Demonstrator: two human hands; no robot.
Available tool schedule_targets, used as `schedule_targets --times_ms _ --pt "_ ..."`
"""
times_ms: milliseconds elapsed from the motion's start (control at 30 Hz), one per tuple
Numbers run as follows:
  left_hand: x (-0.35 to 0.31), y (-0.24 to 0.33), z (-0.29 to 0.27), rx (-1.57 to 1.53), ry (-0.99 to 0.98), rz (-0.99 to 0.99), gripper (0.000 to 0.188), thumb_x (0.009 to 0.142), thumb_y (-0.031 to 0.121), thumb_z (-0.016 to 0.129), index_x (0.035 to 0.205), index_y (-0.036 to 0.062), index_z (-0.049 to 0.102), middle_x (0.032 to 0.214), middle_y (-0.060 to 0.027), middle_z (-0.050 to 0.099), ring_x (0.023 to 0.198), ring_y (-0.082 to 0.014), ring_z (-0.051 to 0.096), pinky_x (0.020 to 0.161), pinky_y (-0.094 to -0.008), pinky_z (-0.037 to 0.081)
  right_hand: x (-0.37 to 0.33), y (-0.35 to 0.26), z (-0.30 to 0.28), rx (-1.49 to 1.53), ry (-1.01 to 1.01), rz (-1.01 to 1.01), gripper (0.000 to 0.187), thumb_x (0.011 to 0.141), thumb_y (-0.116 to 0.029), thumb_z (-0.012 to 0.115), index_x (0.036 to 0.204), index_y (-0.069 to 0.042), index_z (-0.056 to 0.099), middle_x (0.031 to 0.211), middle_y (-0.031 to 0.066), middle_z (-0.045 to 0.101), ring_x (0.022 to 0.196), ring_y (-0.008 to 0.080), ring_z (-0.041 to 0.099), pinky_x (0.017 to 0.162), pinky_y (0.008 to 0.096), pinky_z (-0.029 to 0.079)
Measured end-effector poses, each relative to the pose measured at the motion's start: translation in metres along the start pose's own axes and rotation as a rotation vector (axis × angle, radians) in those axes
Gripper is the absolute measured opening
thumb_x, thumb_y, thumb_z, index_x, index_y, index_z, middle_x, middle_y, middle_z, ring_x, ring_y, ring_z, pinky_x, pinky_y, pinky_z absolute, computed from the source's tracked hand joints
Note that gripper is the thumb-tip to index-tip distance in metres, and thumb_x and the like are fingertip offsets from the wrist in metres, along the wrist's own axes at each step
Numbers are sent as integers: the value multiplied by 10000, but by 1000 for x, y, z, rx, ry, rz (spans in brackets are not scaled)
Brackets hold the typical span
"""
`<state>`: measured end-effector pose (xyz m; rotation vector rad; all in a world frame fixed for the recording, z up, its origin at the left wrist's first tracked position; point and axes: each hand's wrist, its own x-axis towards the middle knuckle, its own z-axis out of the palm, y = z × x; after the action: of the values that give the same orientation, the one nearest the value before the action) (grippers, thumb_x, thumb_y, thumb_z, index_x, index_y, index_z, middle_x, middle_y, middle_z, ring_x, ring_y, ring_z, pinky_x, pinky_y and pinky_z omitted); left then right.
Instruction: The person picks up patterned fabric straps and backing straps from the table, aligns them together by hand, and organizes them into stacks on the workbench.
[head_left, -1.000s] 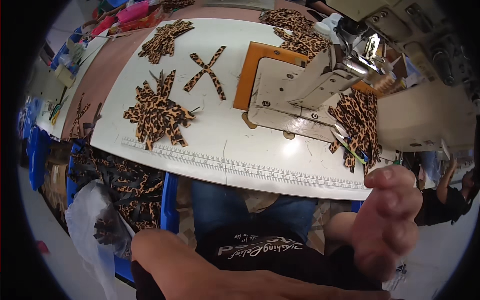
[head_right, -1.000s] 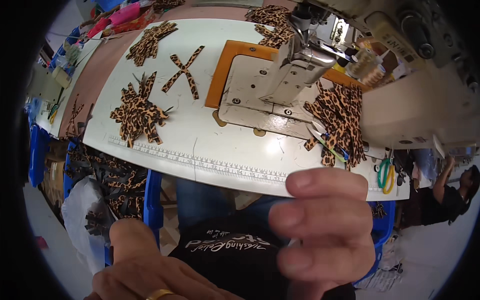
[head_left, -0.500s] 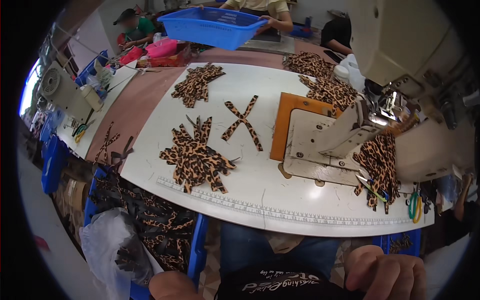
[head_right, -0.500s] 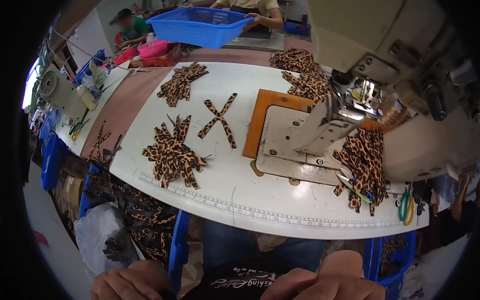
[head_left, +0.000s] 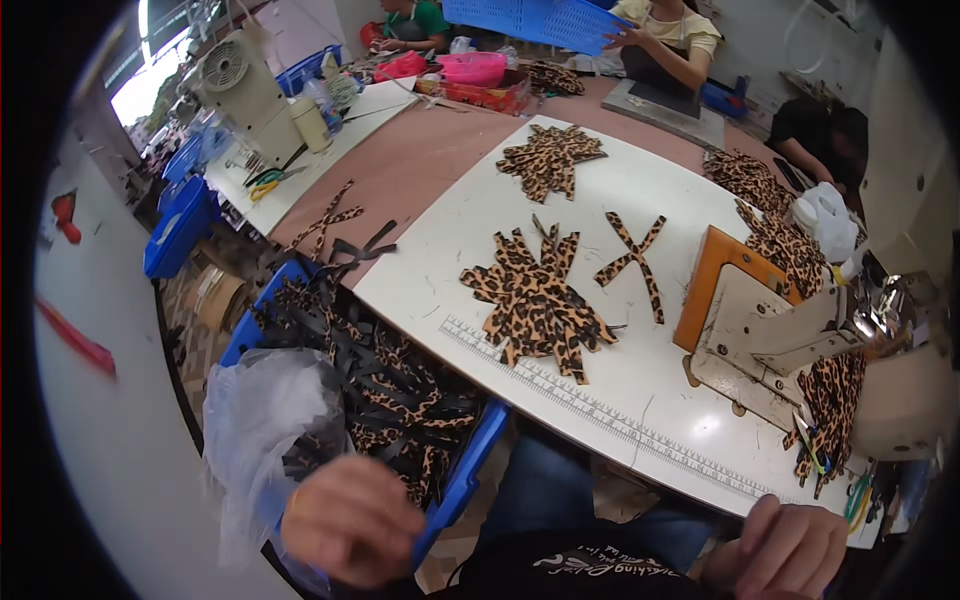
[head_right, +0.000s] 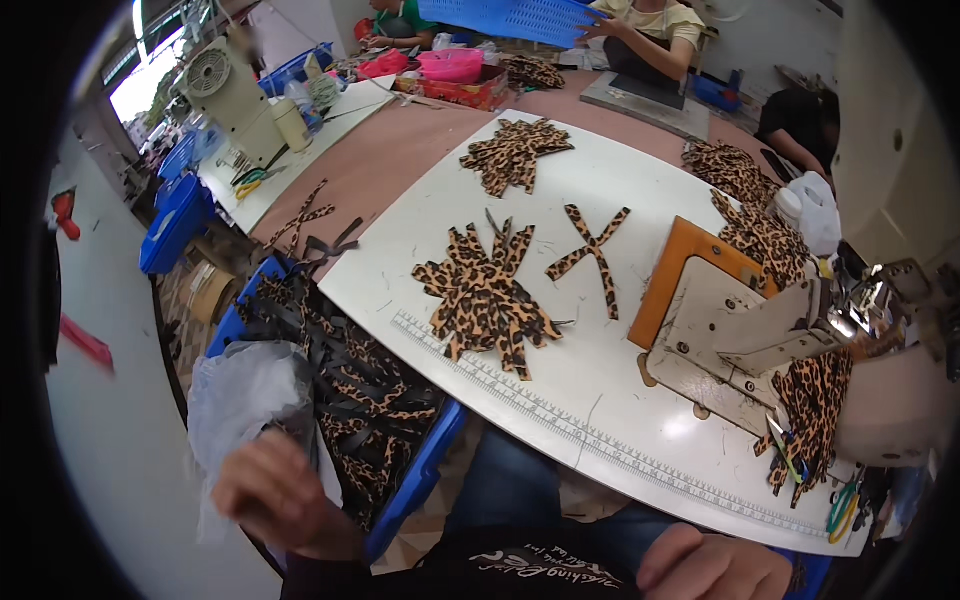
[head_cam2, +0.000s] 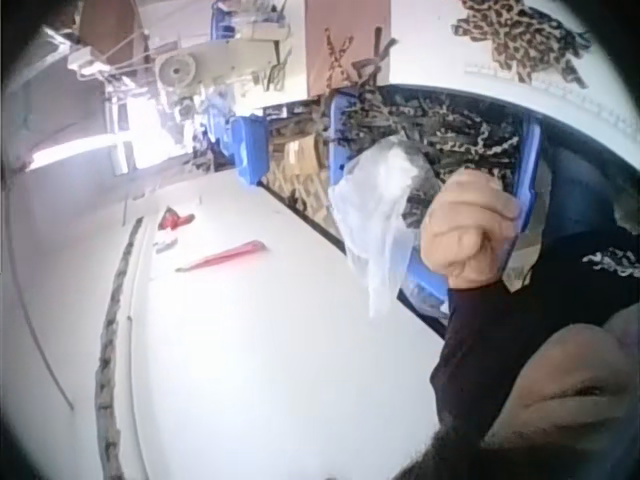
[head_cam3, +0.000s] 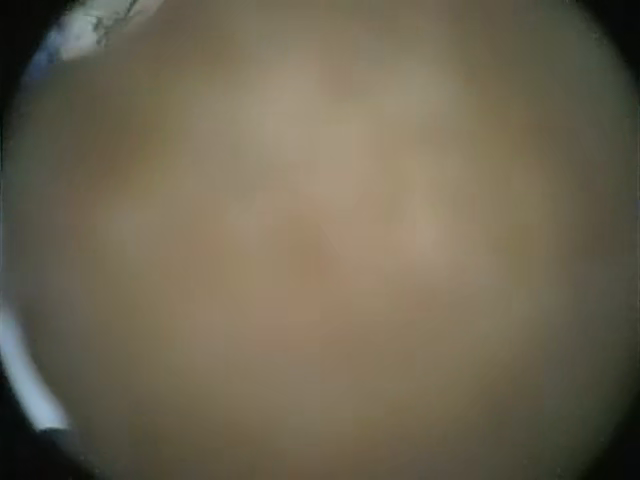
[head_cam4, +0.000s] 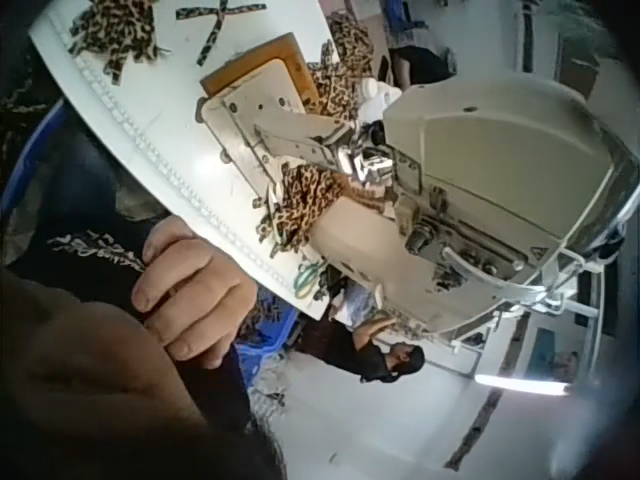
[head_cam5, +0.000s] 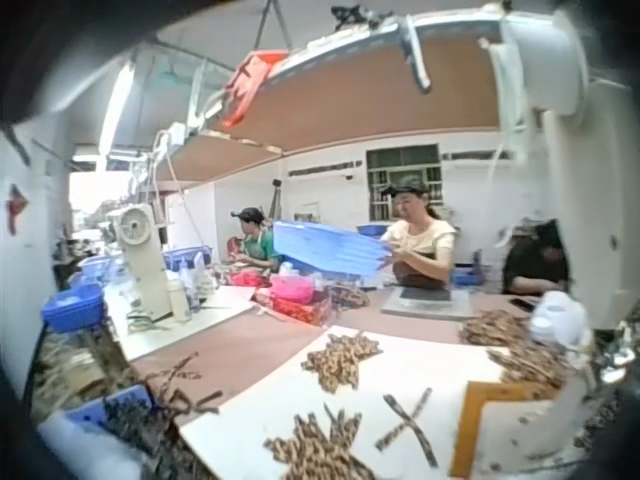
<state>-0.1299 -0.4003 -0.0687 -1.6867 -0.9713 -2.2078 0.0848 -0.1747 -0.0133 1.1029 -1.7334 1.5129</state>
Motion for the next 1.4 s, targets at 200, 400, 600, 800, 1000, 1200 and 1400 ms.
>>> schedule_targets --times_ms 200,400,600,800,1000,1200,1400 --pt "-100 -87 -106 796 447 -738 205 867 64 537 1055 -2 587 815 -121 607 727 -236 582 688 -302 473 23 10 36 -64 202 340 159 816 -103 583 890 36 609 838 156 622 697 264 574 613 340 432" --pt "-229 -94 -114 1702 -530 -912 562 702 288 708 1202 108 525 1371 -210 308 1221 -366 326 943 -517 305 11 -6 53 -485 -204 607 132 787 -87 577 834 33 608 739 147 618 647 231 573 589 303 435" --pt "-200 -91 -99 1602 -677 -1125 369 678 271 717 1002 132 611 1135 -128 491 1078 -311 449 808 -479 406 -19 -3 95 -116 352 879 141 828 -39 551 923 56 595 812 158 607 704 261 578 649 340 450" --pt "-190 -74 -124 919 -295 -1126 222 620 83 729 811 30 630 854 -170 588 830 -326 579 730 -381 471 -58 14 100 -196 359 922 193 768 -140 595 856 31 611 680 152 601 617 198 560 574 268 428" --pt "-130 -52 -129 563 447 -1028 160 741 93 714 812 12 595 857 -28 585 839 -120 546 750 -247 431 -75 13 88 -112 570 902 161 785 -68 593 884 57 612 725 149 603 663 205 596 624 273 471" --pt "-68 -25 -96 370 602 -935 132 852 98 619 945 4 619 873 -12 617 772 -67 544 702 -198 434 -83 1 90 -118 575 918 174 833 -126 583 910 30 583 724 135 577 654 180 555 614 255 431" --pt "-49 -24 -96 566 597 -686 166 878 104 583 995 -9 610 1004 -34 596 828 -74 533 736 -208 425 -93 5 89 -38 561 963 124 822 -35 563 908 48 597 749 127 592 688 166 579 622 248 454"
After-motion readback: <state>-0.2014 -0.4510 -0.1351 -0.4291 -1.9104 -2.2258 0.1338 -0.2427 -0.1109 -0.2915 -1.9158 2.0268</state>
